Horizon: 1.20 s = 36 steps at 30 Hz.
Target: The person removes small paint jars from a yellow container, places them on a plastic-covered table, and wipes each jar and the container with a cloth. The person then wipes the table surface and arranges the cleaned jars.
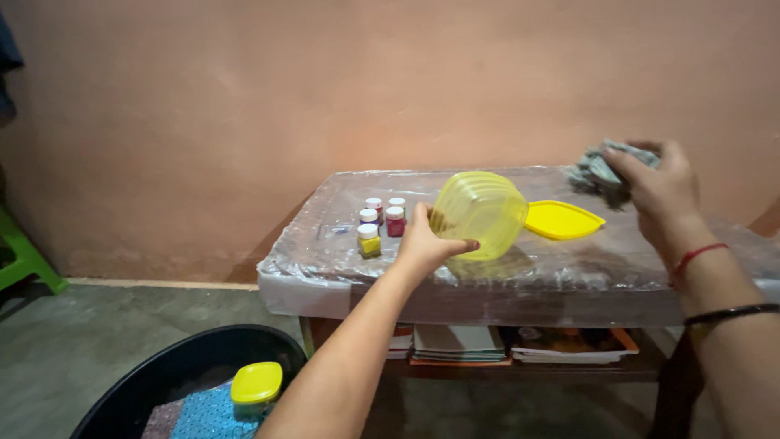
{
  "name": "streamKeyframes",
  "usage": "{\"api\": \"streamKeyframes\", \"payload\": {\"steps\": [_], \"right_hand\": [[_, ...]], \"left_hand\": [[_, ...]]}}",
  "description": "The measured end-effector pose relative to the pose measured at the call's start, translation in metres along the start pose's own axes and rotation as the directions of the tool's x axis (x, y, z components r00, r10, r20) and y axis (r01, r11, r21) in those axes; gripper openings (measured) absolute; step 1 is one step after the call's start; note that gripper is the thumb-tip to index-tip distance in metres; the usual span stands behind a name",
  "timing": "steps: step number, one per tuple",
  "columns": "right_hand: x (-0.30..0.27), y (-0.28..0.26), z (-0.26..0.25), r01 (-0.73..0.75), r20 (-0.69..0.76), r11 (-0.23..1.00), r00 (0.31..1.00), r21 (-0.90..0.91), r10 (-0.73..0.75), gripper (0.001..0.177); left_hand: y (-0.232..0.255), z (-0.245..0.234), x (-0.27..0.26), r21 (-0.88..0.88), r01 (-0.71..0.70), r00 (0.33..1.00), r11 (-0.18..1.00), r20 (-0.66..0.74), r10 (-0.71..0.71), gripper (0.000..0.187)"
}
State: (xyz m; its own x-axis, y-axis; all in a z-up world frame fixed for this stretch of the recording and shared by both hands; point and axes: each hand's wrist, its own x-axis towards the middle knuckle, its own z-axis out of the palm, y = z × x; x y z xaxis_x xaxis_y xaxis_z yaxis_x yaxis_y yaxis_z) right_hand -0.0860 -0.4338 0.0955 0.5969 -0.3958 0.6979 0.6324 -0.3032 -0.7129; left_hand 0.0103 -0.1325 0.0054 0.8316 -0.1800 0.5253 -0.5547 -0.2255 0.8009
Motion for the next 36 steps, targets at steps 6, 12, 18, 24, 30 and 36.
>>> {"api": "streamKeyframes", "payload": {"steps": [6, 12, 18, 24, 30, 36], "right_hand": [[-0.007, -0.046, 0.1, 0.066, 0.178, 0.971, 0.984, -0.23, -0.025, 0.04], [-0.023, -0.025, 0.157, 0.413, 0.359, 0.698, 0.903, -0.584, -0.235, 0.039], [-0.063, -0.041, 0.188, 0.399, 0.384, 0.668, 0.906, -0.628, -0.18, 0.038], [-0.098, -0.048, 0.216, 0.565, 0.449, 0.296, 0.81, -0.77, -0.376, 0.035], [-0.091, -0.048, 0.231, 0.447, 0.387, 0.231, 0.884, -0.864, -0.263, 0.036], [-0.057, -0.039, 0.228, 0.277, 0.316, 0.315, 0.945, -0.908, 0.08, 0.037]], "left_hand": [[0.001, -0.002, -0.014, -0.077, -0.098, 0.995, 0.992, -0.006, 0.098, 0.096], [0.011, -0.006, -0.018, 0.013, -0.034, 0.999, 0.999, -0.022, 0.034, 0.091], [0.001, -0.001, -0.002, -0.236, -0.269, 0.961, 0.934, -0.136, 0.243, 0.068], [-0.024, 0.001, 0.01, -0.274, -0.217, 0.97, 0.937, -0.169, 0.175, 0.023], [-0.023, 0.004, 0.014, -0.965, 0.039, 0.999, 0.258, 0.047, 0.025, 0.029], [0.003, -0.013, -0.011, -0.161, -0.21, 0.955, 0.964, -0.244, 0.168, 0.07]]}}
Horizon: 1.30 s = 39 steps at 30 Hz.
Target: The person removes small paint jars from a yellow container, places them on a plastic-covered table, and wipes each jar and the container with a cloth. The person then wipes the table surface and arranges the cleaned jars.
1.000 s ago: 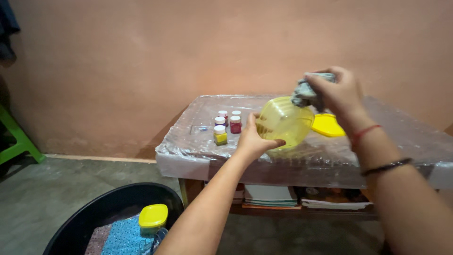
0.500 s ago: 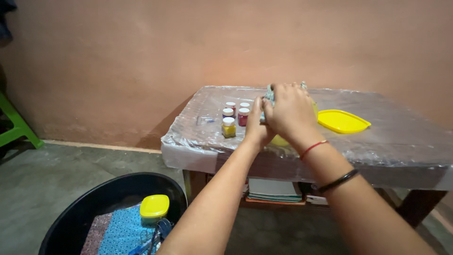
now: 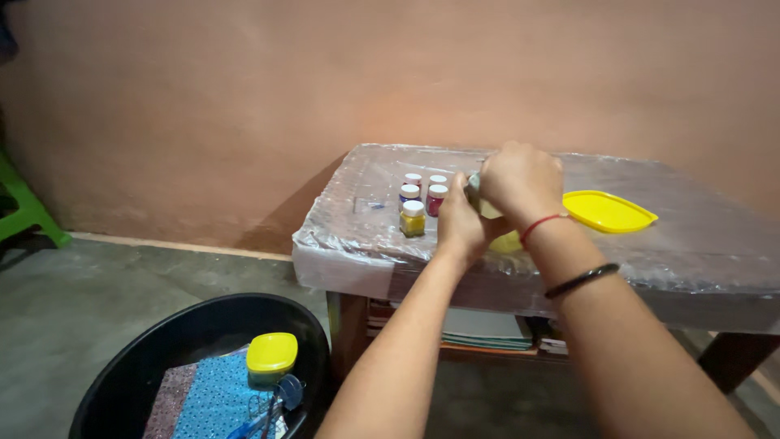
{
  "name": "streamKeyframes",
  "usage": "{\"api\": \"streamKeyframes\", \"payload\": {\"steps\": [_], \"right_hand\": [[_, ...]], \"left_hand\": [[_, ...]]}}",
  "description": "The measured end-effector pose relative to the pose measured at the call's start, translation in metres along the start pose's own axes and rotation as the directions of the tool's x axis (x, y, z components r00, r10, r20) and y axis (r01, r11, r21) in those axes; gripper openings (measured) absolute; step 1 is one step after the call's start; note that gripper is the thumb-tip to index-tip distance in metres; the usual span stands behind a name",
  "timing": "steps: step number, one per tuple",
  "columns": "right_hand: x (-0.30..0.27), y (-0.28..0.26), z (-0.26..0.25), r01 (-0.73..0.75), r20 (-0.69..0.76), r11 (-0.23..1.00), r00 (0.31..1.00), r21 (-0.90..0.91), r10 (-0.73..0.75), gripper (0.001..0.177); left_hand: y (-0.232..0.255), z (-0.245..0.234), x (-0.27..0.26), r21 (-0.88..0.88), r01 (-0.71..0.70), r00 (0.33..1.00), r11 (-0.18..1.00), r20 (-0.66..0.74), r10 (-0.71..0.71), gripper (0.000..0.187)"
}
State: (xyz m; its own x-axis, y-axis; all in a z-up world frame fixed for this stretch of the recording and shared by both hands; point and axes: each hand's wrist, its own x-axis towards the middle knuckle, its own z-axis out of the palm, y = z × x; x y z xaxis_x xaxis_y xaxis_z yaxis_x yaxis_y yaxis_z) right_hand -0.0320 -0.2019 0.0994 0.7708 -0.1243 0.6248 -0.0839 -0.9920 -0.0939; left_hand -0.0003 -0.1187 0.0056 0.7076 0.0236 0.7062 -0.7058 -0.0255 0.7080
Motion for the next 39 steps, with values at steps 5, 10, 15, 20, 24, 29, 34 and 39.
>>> {"api": "streamKeyframes", "payload": {"steps": [5, 10, 15, 20, 24, 29, 34, 39], "right_hand": [[0.079, 0.062, 0.049, 0.125, 0.193, 0.986, 0.976, -0.114, -0.101, 0.037], [0.115, 0.112, 0.075, 0.273, 0.375, 0.952, 0.904, -0.137, -0.205, 0.037], [0.073, 0.073, 0.033, -0.02, 0.159, 0.998, 0.987, 0.06, 0.01, 0.042], [-0.017, -0.009, 0.004, -0.005, -0.109, 1.0, 0.994, -0.027, 0.002, 0.038], [-0.052, -0.038, 0.019, 0.167, -0.474, 0.968, 0.848, -0.185, -0.237, 0.052], [-0.045, -0.028, 0.011, 0.123, -0.307, 0.988, 0.94, -0.09, -0.145, 0.049], [-0.023, -0.028, -0.003, -0.031, -0.053, 0.999, 0.998, -0.021, 0.03, 0.046], [0.032, 0.012, 0.006, -0.052, 0.078, 0.998, 0.996, 0.037, 0.049, 0.044]], "left_hand": [[0.009, -0.004, -0.006, -0.012, 0.045, 0.999, 0.999, -0.023, -0.046, 0.074], [0.01, 0.0, -0.007, 0.033, -0.02, 0.998, 0.999, -0.051, 0.021, 0.075], [0.018, -0.004, -0.013, 0.089, 0.075, 0.997, 0.993, -0.031, -0.072, 0.078], [-0.011, 0.008, -0.014, 0.134, 0.05, 0.998, 0.99, -0.054, -0.044, 0.07], [-0.055, 0.032, 0.001, -0.626, 0.112, 0.993, 0.772, 0.052, -0.102, 0.039], [-0.069, 0.04, 0.006, -0.943, 0.247, 0.969, 0.223, 0.246, -0.036, 0.042], [-0.022, 0.016, -0.011, -0.223, -0.001, 1.0, 0.975, -0.007, -0.001, 0.062], [0.013, -0.003, -0.011, 0.124, 0.081, 0.997, 0.989, -0.027, -0.078, 0.078]]}}
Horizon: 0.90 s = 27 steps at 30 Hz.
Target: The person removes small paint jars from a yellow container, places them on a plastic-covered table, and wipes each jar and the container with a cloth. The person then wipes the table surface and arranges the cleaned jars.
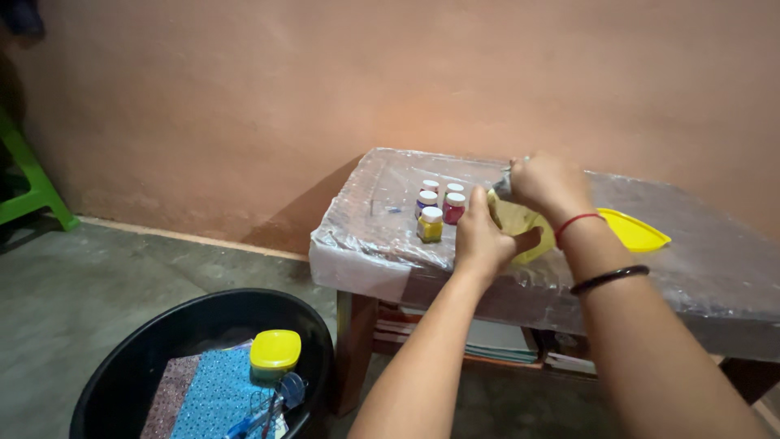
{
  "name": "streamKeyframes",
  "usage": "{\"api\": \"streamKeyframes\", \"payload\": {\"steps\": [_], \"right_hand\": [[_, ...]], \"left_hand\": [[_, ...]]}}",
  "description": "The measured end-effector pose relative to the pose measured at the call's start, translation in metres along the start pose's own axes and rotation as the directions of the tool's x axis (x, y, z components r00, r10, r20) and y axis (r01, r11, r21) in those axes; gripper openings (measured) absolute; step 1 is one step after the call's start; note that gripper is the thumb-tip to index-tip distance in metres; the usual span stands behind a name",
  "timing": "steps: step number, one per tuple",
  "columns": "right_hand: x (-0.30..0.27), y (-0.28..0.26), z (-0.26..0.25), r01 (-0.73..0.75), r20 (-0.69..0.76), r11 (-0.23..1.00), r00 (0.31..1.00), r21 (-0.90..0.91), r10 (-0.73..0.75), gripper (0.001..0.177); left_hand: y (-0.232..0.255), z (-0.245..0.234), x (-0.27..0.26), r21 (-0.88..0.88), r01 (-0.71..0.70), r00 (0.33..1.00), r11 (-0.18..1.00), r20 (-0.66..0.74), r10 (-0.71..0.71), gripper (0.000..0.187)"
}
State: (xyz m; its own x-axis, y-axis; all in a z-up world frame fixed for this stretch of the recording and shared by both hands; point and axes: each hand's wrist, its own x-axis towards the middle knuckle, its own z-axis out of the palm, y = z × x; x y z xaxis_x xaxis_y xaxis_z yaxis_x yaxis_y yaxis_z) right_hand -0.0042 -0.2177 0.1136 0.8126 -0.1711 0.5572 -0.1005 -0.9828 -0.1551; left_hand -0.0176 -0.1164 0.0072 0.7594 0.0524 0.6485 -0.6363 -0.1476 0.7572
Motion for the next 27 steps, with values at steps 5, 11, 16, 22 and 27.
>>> {"api": "streamKeyframes", "payload": {"steps": [5, 11, 16, 22, 27], "right_hand": [[0.038, 0.033, 0.019, -0.009, 0.122, 0.999, 0.993, 0.033, 0.005, 0.045], [0.026, 0.048, -0.011, -0.484, 0.557, 0.747, 0.81, 0.456, 0.185, 0.047], [0.0, 0.049, -0.03, -0.541, 0.597, 0.624, 0.789, 0.563, 0.146, 0.055], [-0.002, 0.049, -0.02, -0.477, 0.425, 0.719, 0.863, 0.505, 0.274, 0.061], [-0.011, 0.075, 0.008, -0.142, 0.048, 0.907, 0.99, 0.397, 0.134, 0.064]], "left_hand": [[-0.003, 0.002, 0.0, -0.099, -0.084, 0.996, 0.992, -0.032, 0.081, 0.074], [-0.008, 0.003, -0.002, -0.067, -0.104, 0.994, 0.992, -0.025, 0.103, 0.076], [-0.007, -0.002, -0.007, -0.077, -0.118, 0.993, 0.99, 0.004, 0.118, 0.08], [0.027, -0.024, -0.001, 0.172, -0.059, 0.996, 0.983, 0.081, 0.045, 0.087], [0.069, -0.034, 0.0, 0.52, -0.162, 0.979, 0.839, 0.195, 0.068, 0.095]]}}
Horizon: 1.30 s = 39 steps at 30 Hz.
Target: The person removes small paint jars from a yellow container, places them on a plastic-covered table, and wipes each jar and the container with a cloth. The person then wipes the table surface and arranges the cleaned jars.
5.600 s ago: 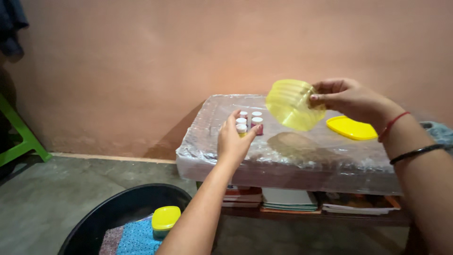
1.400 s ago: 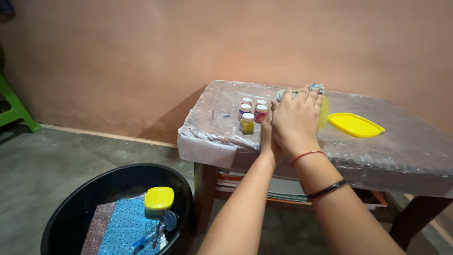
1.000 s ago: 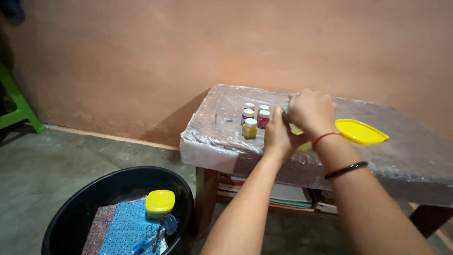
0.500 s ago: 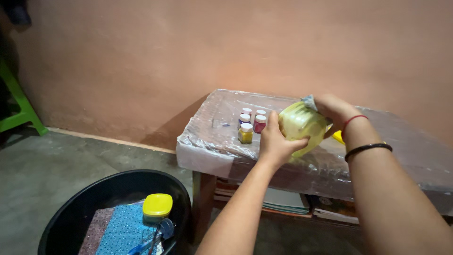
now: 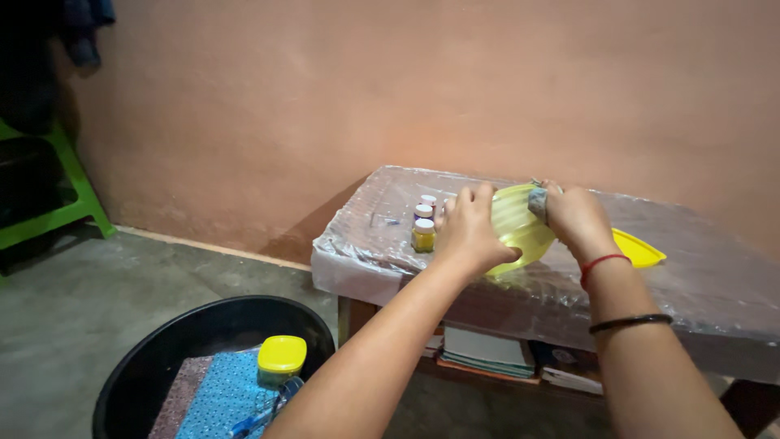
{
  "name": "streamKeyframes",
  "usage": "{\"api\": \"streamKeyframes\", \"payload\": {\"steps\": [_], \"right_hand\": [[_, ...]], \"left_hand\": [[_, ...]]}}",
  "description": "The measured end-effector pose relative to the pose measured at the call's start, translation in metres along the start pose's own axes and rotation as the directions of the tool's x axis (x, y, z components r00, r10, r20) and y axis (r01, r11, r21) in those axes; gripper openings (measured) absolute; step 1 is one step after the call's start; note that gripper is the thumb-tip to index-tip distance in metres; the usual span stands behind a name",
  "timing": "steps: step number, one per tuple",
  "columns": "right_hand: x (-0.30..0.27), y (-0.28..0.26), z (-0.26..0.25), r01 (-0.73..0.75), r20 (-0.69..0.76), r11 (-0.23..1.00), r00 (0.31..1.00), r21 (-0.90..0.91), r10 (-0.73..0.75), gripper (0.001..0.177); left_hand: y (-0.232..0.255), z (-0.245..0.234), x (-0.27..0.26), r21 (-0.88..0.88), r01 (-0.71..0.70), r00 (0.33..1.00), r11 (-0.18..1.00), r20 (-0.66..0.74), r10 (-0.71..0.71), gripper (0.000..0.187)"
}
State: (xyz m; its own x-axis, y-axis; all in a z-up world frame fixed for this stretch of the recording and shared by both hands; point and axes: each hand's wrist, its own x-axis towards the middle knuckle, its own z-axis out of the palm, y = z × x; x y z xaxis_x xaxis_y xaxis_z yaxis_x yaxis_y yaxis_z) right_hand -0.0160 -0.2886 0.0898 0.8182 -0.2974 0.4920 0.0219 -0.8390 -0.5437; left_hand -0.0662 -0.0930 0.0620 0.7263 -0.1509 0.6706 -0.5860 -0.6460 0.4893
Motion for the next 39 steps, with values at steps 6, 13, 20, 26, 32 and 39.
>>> {"api": "streamKeyframes", "payload": {"steps": [6, 13, 20, 26, 32, 39], "right_hand": [[-0.019, -0.006, 0.002, 0.108, -0.207, 0.987, 0.969, -0.118, -0.131, 0.051], [-0.051, -0.025, -0.002, 0.117, -0.246, 0.991, 0.961, -0.065, -0.129, 0.053], [-0.028, 0.0, 0.004, -0.025, 0.074, 0.921, 0.997, 0.388, -0.004, 0.052], [-0.037, 0.004, -0.003, -0.427, 0.445, 0.676, 0.881, 0.601, 0.161, 0.05], [-0.072, -0.015, -0.017, -0.648, 0.668, 0.318, 0.742, 0.692, 0.058, 0.051], [-0.08, -0.019, -0.004, -0.7, 0.698, -0.015, 0.712, 0.714, -0.076, 0.057]], "left_hand": [[0.02, 0.016, 0.012, 0.341, -0.142, 0.986, 0.929, -0.036, 0.164, 0.081], [0.016, 0.011, 0.021, 0.033, -0.158, 0.981, 0.987, -0.107, 0.16, 0.068], [0.003, -0.014, 0.007, -0.182, -0.219, 0.965, 0.959, -0.186, 0.185, 0.071], [-0.005, -0.032, 0.003, -0.265, -0.206, 0.977, 0.942, -0.118, 0.18, 0.074], [-0.008, -0.041, 0.0, -0.517, -0.159, 0.986, 0.841, -0.126, 0.109, 0.082], [-0.009, -0.037, -0.009, -0.724, -0.118, 0.988, 0.68, -0.157, 0.004, 0.078]]}}
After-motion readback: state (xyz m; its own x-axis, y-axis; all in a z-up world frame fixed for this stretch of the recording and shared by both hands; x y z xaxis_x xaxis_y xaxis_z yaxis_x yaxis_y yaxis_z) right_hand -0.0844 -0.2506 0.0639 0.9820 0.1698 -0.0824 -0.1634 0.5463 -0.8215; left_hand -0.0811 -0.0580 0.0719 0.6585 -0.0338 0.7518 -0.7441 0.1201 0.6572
